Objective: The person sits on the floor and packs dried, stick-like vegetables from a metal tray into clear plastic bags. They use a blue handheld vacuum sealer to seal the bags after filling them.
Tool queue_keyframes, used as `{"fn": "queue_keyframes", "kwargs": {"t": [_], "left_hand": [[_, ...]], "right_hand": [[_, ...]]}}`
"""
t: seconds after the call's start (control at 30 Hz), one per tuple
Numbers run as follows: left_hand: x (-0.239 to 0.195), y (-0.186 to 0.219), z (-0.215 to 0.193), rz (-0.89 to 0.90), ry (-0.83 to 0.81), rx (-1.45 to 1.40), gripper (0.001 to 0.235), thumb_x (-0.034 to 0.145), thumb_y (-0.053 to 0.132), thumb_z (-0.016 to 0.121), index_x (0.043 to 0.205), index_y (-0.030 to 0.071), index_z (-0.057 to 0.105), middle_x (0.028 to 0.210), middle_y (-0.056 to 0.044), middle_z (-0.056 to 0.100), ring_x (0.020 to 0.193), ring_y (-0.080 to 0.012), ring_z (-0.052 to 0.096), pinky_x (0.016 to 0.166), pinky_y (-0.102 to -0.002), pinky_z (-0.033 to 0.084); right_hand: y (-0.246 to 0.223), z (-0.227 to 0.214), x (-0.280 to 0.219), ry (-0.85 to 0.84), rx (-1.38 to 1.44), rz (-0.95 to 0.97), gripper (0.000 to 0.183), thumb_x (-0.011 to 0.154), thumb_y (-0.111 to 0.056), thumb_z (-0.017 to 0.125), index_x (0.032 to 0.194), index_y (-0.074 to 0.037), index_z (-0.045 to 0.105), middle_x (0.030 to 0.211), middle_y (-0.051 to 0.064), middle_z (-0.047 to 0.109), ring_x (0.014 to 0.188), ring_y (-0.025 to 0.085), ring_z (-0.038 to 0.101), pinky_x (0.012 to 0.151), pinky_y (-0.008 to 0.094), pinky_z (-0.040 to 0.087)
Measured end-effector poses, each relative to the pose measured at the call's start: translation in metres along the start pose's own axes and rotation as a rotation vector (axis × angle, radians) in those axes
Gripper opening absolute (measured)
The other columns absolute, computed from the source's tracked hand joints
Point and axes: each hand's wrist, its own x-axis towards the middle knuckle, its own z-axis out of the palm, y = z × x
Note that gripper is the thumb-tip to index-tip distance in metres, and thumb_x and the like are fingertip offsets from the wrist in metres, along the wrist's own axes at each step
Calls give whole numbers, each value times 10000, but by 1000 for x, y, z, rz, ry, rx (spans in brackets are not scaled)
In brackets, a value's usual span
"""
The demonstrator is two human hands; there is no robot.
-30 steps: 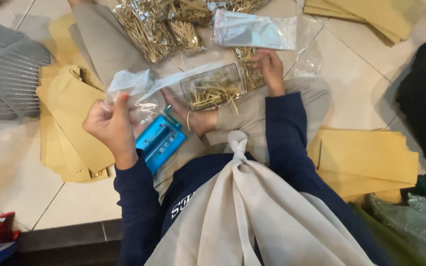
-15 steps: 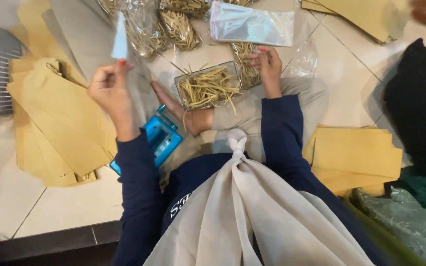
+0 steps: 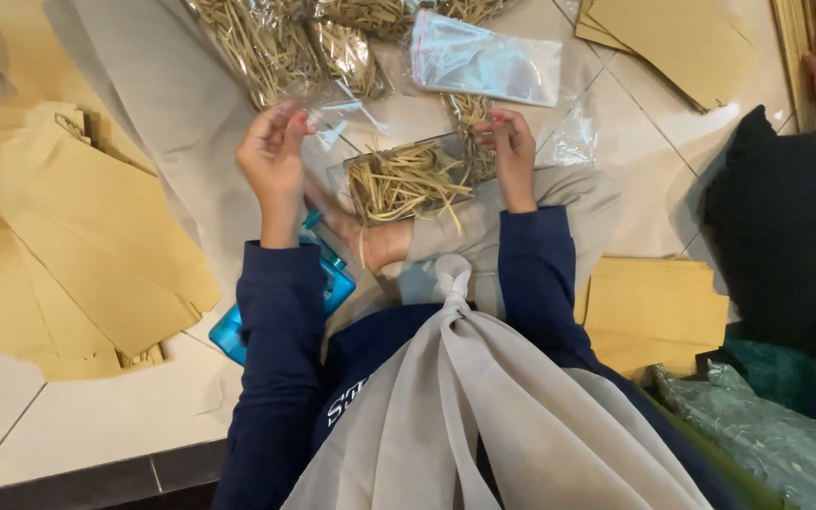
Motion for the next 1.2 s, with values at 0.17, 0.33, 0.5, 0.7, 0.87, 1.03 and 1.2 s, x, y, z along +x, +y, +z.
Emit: {"fn": "queue_keyframes", "kwargs": {"t": [0.17,0.33,0.5,0.7,0.87,1.03,1.2], "left_hand": [[0,6,1,95,-51,14,35,971,-30,727,992,-49,747,865,-128,636,662,-148,644,656,-278,546],[-5,25,8,73,-53,6,131,1057,67,626,984,-24,686,827,-97,632,662,-161,654,692,-293,555],[-11,77,21,601,-3,432,269,928,-22,786,751,58,601,789,-76,691,676,-294,677,652,-338,544],[-45,74,54,801,-286,434,131,887,125,808,988,93,731,1179,-98,738,1023,-326,687,936,-462,542],[-52,80,57,825,-383,493,317,944,399,736,1099,126,776,1329,-75,693,1199,-340,633,1064,-508,473],[-50,80,57,802,-330,503,161,969,248,747,1053,118,790,1259,-54,717,1091,-320,651,996,-478,513],[-47,77,55,762,-294,482,327,885,243,839,1147,82,727,1182,-76,676,963,-290,597,850,-420,527]], "right_hand": [[-19,14,-19,71,69,-30,201,1082,-112,484,1206,-98,641,969,135,765,820,179,742,792,272,576],[-54,31,-40,114,103,-62,194,1085,-94,475,1199,-88,632,944,140,753,810,190,734,789,280,580],[-72,50,-55,-264,163,-173,318,1115,-166,493,1375,-9,585,1265,259,675,1139,349,705,1006,431,552],[-37,90,-82,-504,308,-149,796,1013,-450,674,1593,4,372,1628,218,388,1476,334,420,1211,531,361],[-87,101,-80,-298,613,11,566,1141,-408,455,1471,49,499,1491,224,530,1328,358,590,1090,520,517],[-84,92,-78,-251,688,60,365,1140,-210,473,1352,51,616,1391,239,630,1246,368,668,1006,447,592],[-97,101,-87,-279,663,56,355,1116,-105,513,1418,76,558,1339,287,639,1265,403,632,1022,430,572]]}}
